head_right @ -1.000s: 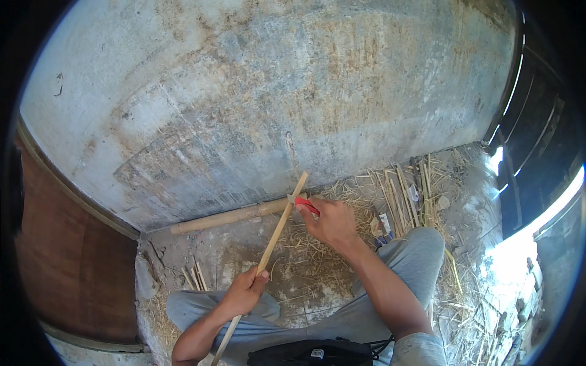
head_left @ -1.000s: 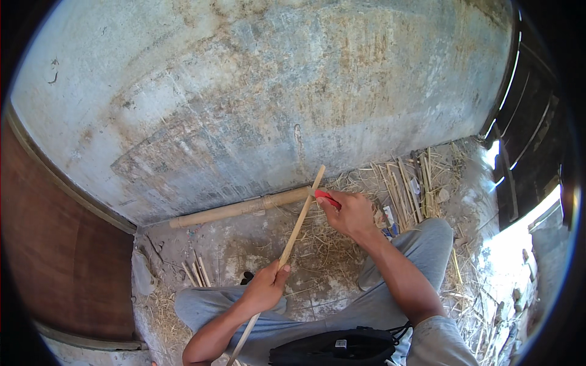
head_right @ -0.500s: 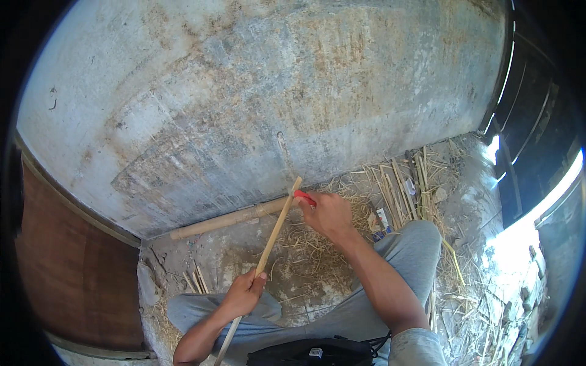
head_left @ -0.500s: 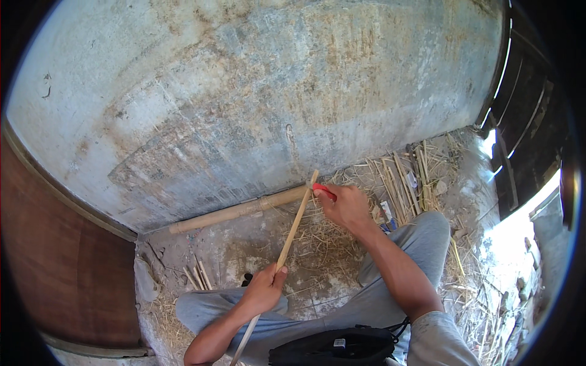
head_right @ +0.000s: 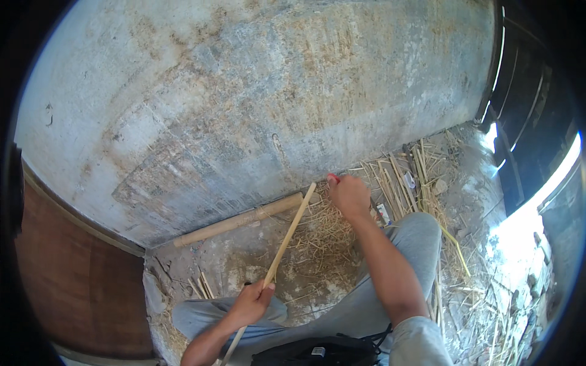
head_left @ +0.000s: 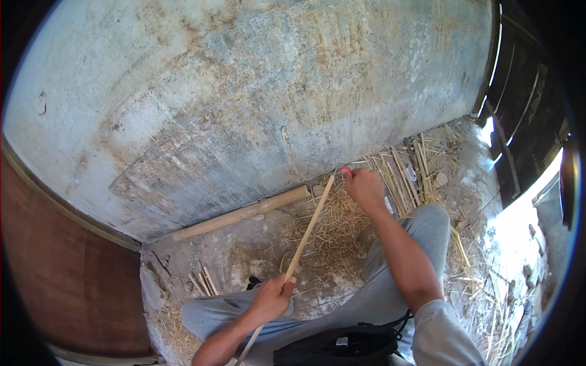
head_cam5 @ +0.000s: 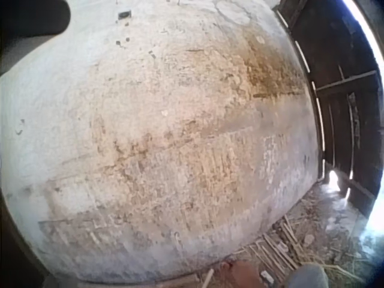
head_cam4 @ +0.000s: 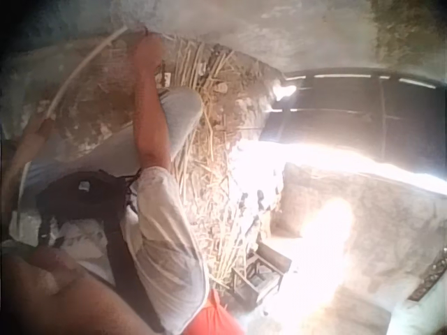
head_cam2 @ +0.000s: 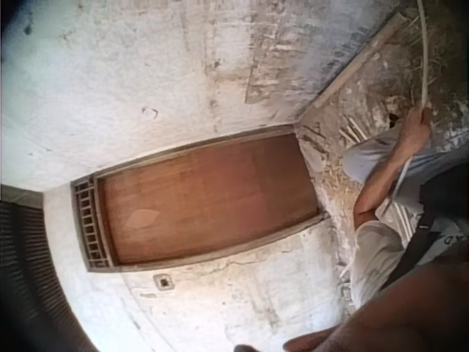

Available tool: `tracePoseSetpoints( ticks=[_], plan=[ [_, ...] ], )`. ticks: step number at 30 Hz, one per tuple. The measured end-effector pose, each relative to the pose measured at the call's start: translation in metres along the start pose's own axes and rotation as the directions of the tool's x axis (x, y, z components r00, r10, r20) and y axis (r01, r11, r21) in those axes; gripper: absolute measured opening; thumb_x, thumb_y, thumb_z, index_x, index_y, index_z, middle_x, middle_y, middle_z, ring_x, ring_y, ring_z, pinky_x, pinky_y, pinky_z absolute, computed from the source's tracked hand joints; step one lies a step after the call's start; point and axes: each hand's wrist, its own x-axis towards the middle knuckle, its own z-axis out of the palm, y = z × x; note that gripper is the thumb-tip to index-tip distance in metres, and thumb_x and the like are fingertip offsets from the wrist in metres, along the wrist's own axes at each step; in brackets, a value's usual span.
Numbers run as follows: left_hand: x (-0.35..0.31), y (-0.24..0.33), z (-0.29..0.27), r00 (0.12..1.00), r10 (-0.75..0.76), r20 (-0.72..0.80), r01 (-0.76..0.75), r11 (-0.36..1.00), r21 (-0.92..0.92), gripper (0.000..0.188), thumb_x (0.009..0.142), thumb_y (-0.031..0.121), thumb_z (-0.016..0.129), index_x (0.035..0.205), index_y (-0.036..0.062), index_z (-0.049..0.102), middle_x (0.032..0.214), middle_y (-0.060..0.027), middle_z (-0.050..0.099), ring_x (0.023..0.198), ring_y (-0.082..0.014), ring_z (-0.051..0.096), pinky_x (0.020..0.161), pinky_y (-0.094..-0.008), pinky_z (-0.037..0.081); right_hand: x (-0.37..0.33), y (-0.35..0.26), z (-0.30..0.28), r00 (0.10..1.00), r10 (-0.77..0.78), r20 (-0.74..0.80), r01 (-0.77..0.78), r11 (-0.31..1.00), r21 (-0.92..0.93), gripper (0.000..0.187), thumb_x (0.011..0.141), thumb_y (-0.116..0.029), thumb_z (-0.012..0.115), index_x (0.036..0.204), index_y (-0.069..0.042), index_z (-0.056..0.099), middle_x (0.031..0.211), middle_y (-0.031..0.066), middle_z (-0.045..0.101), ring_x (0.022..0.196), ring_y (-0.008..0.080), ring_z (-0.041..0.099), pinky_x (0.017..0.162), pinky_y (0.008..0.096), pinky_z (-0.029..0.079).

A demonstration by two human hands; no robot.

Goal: The person scrapes a thin wood strip using a small handheld blade. The person holds the wood strip with one hand while repeatedly pulling the blade along the surface with the other hand to smooth it.

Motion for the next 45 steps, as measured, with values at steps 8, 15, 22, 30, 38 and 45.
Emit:
tracePoseSetpoints(
  ticks=[8, 15, 22, 30, 38, 45],
  plan=[
    [0.018, -0.030, -0.009, 0.999, -0.044, -0.031, 0.038, 0.982, -0.186, 0.033, 0.107, 0.029, 0.049, 0.090, 0.0021, 0.053, 0.063, -0.0054, 0.048, 0.057, -0.0158, 0.047, 0.055, -0.0371, 0.039, -0.033, -0.037, -0.027, 0.979, -0.205, -0.003, 0.198, 0.939, 0.281, 0.042, 0.098, -0.042, 0.059, 0.098, -0.004, 0.075, 0.076, 0.0242, 0.068, 0.072, 0.0426, 0.069, 0.067, 0.0493, 0.054],
    [0.023, -0.019, -0.012, 0.996, -0.093, -0.009, 0.091, 0.983, -0.160, 0.035, 0.107, 0.029, 0.047, 0.090, -0.0003, 0.053, 0.065, -0.0124, 0.051, 0.061, -0.0224, 0.051, 0.060, -0.0412, 0.042, -0.112, -0.060, -0.024, 0.845, -0.529, 0.073, 0.438, 0.765, 0.472, 0.031, 0.096, -0.036, 0.064, 0.099, -0.007, 0.076, 0.070, 0.0177, 0.067, 0.065, 0.0379, 0.068, 0.060, 0.0449, 0.054],
    [0.030, -0.027, -0.008, 0.994, -0.088, -0.071, 0.075, 0.983, -0.170, 0.034, 0.107, 0.028, 0.046, 0.094, -0.0017, 0.055, 0.068, -0.0187, 0.056, 0.062, -0.0309, 0.057, 0.062, -0.0447, 0.044, -0.134, -0.054, -0.006, 0.686, -0.708, 0.167, 0.621, 0.689, 0.374, 0.028, 0.094, -0.033, 0.068, 0.096, -0.006, 0.074, 0.071, 0.0158, 0.068, 0.061, 0.0361, 0.068, 0.055, 0.0445, 0.053],
    [0.027, -0.016, -0.013, 0.992, -0.085, -0.098, 0.076, 0.993, -0.093, 0.032, 0.107, 0.027, 0.047, 0.098, -0.0023, 0.057, 0.071, -0.0214, 0.059, 0.066, -0.0357, 0.061, 0.064, -0.0470, 0.044, -0.135, -0.054, -0.007, 0.648, -0.742, 0.170, 0.669, 0.662, 0.338, 0.030, 0.093, -0.034, 0.069, 0.096, -0.005, 0.072, 0.070, 0.0144, 0.068, 0.061, 0.0353, 0.068, 0.054, 0.0447, 0.053],
    [0.026, -0.017, -0.012, 0.990, -0.061, -0.124, 0.050, 0.995, -0.085, 0.032, 0.107, 0.028, 0.046, 0.104, -0.0022, 0.058, 0.076, -0.0248, 0.061, 0.072, -0.0408, 0.064, 0.066, -0.0491, 0.046, -0.137, -0.058, -0.011, 0.644, -0.745, 0.175, 0.670, 0.659, 0.341, 0.030, 0.091, -0.034, 0.071, 0.095, -0.004, 0.072, 0.070, 0.0129, 0.069, 0.060, 0.0342, 0.068, 0.053, 0.0441, 0.053],
    [0.021, -0.012, -0.010, 0.983, -0.059, -0.175, 0.056, 0.998, -0.022, 0.032, 0.107, 0.029, 0.046, 0.105, -0.0020, 0.057, 0.078, -0.0282, 0.061, 0.076, -0.0488, 0.062, 0.068, -0.0527, 0.045, -0.138, -0.057, -0.007, 0.650, -0.751, 0.115, 0.699, 0.650, 0.298, 0.030, 0.089, -0.035, 0.073, 0.096, -0.006, 0.073, 0.071, 0.0106, 0.069, 0.058, 0.0326, 0.068, 0.051, 0.0433, 0.053]
  ],
)
